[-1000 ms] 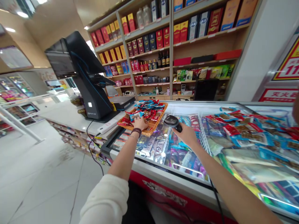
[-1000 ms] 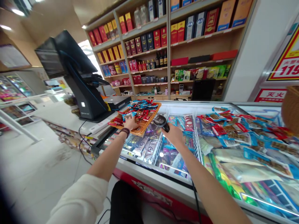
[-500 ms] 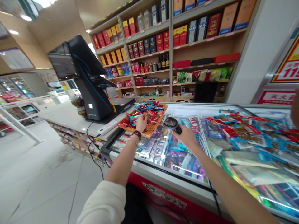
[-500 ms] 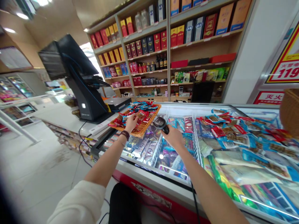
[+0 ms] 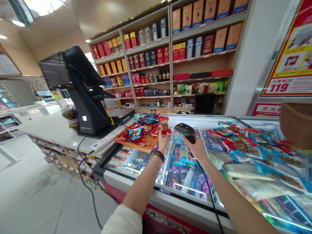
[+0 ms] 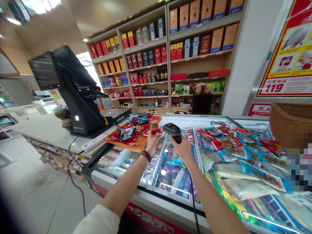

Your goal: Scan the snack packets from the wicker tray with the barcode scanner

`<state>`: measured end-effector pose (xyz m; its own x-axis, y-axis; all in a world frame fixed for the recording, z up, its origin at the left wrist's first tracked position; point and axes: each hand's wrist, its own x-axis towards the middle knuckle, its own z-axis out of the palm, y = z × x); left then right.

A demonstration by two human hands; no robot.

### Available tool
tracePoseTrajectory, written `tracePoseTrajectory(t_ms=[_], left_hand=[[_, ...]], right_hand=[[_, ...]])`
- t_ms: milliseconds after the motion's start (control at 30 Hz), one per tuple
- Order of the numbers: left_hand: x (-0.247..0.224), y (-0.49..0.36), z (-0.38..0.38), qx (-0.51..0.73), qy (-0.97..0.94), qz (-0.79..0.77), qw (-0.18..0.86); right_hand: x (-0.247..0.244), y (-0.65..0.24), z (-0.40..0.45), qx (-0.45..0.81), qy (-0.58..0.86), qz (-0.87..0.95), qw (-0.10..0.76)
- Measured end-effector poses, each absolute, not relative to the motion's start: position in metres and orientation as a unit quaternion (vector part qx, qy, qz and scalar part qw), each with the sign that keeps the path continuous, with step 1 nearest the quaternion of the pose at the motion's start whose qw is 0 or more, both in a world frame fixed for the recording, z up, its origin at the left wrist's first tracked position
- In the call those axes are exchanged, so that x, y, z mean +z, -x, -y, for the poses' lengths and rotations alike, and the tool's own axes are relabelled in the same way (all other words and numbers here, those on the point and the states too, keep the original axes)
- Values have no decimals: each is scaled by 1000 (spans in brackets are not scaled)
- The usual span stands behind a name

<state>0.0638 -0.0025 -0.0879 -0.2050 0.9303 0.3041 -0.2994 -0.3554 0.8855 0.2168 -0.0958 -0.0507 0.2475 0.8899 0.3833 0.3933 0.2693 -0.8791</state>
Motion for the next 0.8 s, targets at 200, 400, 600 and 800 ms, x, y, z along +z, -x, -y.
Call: tracePoseTrajectory(t_ms=[200,400,600,800], left_hand=[[-121,-77,-2,680,-426,-347,485],[-125,-69,-6,677,-437,-344,482],[-124,-70,-3,676,-437,-339,487],[-120,-71,0,673,-440,-354,477]], right_hand=[[-49,-212,98,275,543,573,550],[-51,-206,99,251,564,583,529],[-52,-205,100,256,567,584,522],[-51,-208,98,270,569,574,524]])
